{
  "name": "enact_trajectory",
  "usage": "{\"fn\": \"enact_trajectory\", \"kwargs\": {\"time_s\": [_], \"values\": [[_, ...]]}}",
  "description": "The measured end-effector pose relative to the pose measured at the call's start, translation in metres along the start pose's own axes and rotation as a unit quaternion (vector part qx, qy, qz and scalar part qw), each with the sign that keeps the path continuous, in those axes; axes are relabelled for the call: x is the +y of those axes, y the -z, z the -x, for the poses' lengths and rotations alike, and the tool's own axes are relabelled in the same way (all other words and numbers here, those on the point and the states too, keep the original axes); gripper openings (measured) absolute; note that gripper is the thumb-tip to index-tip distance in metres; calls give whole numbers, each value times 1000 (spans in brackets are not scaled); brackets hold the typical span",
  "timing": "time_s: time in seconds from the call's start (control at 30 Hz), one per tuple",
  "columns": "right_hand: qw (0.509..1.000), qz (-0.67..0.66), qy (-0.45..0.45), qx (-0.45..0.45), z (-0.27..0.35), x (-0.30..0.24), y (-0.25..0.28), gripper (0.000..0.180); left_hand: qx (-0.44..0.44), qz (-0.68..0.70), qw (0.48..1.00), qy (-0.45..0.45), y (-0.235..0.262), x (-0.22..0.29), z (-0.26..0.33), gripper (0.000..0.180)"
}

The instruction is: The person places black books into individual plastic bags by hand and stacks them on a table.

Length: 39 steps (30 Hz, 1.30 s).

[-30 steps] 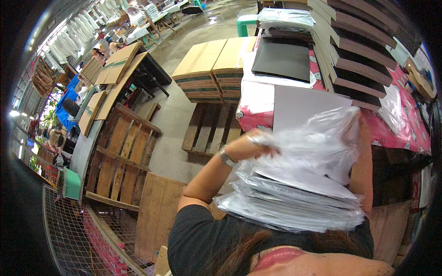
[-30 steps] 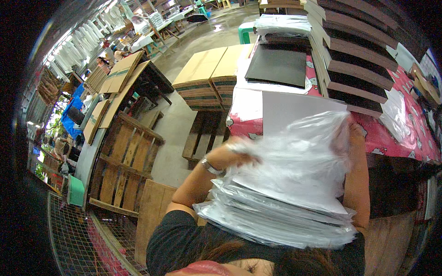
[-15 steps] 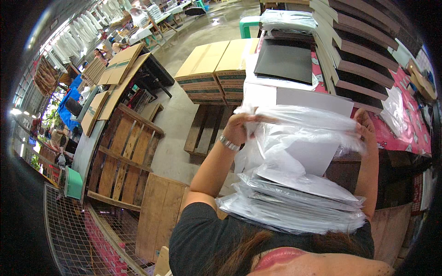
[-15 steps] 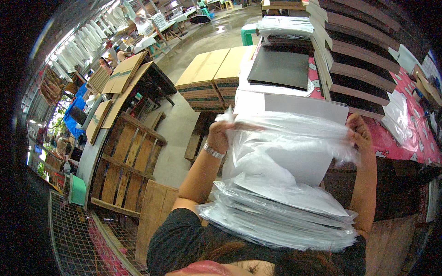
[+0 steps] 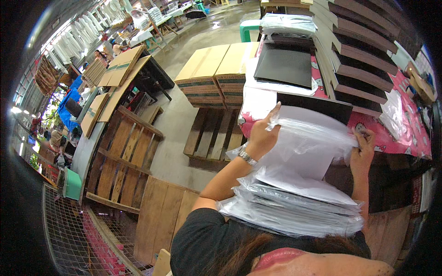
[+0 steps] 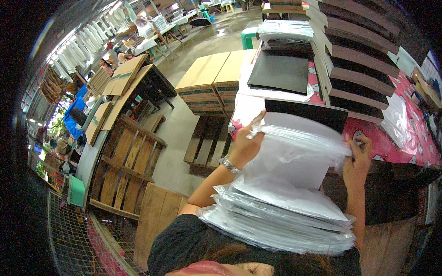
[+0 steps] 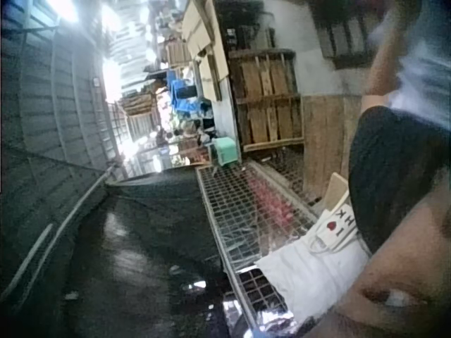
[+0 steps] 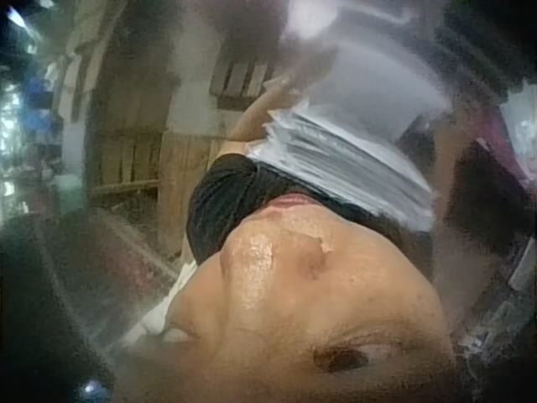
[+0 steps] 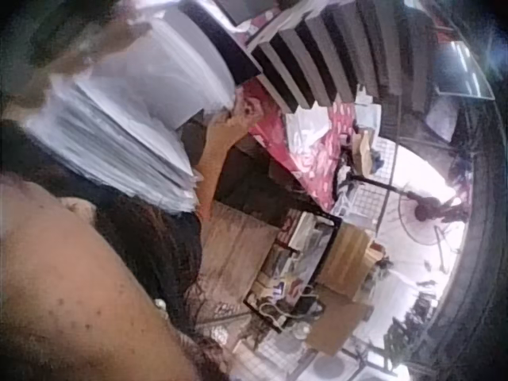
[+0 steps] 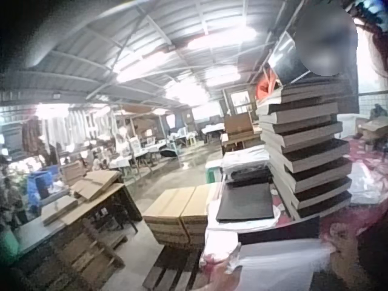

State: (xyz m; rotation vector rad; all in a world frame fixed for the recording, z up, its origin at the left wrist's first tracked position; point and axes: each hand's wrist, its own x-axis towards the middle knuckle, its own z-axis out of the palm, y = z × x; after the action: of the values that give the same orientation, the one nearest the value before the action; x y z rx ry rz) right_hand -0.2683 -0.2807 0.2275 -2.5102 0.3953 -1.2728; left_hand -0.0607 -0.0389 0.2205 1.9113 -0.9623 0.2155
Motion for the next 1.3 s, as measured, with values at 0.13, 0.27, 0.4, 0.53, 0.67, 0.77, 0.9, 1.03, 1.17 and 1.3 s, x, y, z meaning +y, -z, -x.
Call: {"fn": "enact_trajectory", "kwargs": {"time_s": [0.13, 0.27, 0.4, 0.53, 0.67, 0.77, 0.9, 1.03, 1.17, 1.3], "values": [[922, -276, -230, -143, -5, -2, 26, 17, -40, 75, 992, 95, 38, -5, 1, 17], [850, -400, -271, -211, -25, -7, 32, 17, -225, 301, 887, 269, 64, -10, -25, 18], [774, -490, -331, -228, 10, 27, 13, 27, -309, 301, 830, 353, 28, -62, -15, 14], [618, -575, -494, -211, 90, 57, -45, 27, -463, 217, 778, 366, -14, -92, 30, 17], [611, -523, -531, -268, 140, 82, -75, 27, -493, 255, 722, 413, -56, -131, 100, 17], [721, -343, -485, -356, 165, 127, -87, 27, -472, 280, 695, 464, -83, -168, 136, 18], [872, -87, -290, -385, 117, 120, -56, 28, -311, 331, 712, 535, -70, -221, 135, 18], [715, -431, -166, -525, 27, 13, -3, 40, 228, 293, 754, 542, 35, -237, 114, 27], [601, -437, -192, -641, 48, -22, -27, 55, 400, 379, 788, 276, 103, -145, 42, 12], [630, -189, -122, -743, 74, 24, -96, 57, 103, 347, 920, 149, 90, -48, 16, 21]]}}
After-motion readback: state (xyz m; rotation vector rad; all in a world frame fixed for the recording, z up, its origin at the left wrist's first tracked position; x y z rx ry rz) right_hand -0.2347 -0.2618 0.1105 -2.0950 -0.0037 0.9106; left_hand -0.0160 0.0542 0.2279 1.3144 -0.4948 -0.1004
